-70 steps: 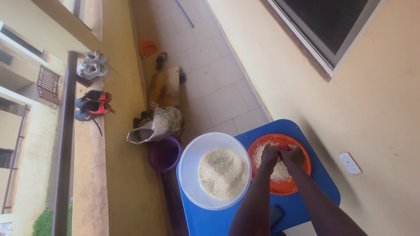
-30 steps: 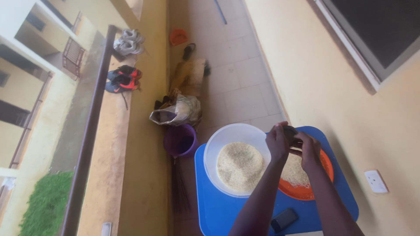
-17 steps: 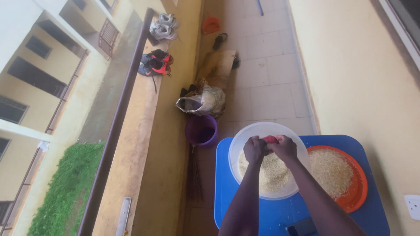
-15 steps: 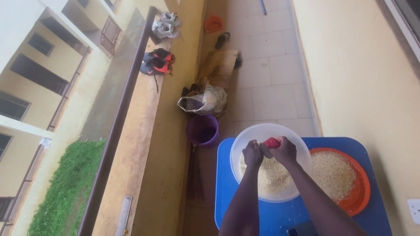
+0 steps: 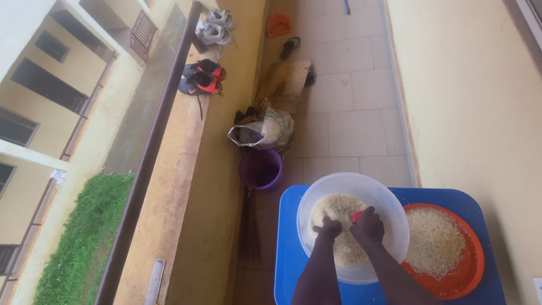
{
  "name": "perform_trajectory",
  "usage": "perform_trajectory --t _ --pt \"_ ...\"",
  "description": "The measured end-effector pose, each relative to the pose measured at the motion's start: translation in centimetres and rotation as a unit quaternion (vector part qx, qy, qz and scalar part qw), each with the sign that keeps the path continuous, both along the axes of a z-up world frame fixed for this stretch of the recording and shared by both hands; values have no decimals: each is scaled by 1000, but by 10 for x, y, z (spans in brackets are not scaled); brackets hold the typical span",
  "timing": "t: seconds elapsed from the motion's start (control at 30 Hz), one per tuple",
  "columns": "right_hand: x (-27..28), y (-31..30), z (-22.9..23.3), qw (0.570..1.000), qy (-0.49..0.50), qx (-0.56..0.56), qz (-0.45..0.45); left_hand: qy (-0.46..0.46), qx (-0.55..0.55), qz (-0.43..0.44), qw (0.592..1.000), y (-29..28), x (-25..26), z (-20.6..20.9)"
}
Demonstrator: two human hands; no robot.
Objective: Scooping grains from a large bowl into a tray using a small cup
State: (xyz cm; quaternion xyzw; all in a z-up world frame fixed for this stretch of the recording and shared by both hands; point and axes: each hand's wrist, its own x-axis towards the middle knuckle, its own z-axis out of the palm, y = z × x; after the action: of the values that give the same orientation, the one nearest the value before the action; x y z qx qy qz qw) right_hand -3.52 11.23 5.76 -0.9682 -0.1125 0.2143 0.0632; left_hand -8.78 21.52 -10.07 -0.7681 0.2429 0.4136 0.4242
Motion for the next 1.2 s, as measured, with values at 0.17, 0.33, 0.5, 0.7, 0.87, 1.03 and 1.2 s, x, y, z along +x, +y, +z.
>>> perform_trajectory --t 0.17,0.33,0.5,0.7,0.87,1.03,1.2 --pt "1 -10 -65 994 -25 87 -63 -724 -288 174 603 -26 20 -55" --pt "19 -9 -114 968 43 150 -197 -313 -449 700 458 -23 30 111" --pt "12 2 -83 645 272 563 -440 -379 -429 784 239 -1 18 189" --pt "11 9 -1 692 314 469 -450 -458 -527 713 57 13 -10 219" --pt "3 12 46 703 305 485 -422 -408 -563 713 -87 -2 -6 241" --pt "-15 18 85 715 217 476 -464 -394 -565 717 -107 -16 1 272" --pt "-13 18 97 712 153 486 -482 -393 -589 696 -118 -22 13 281"
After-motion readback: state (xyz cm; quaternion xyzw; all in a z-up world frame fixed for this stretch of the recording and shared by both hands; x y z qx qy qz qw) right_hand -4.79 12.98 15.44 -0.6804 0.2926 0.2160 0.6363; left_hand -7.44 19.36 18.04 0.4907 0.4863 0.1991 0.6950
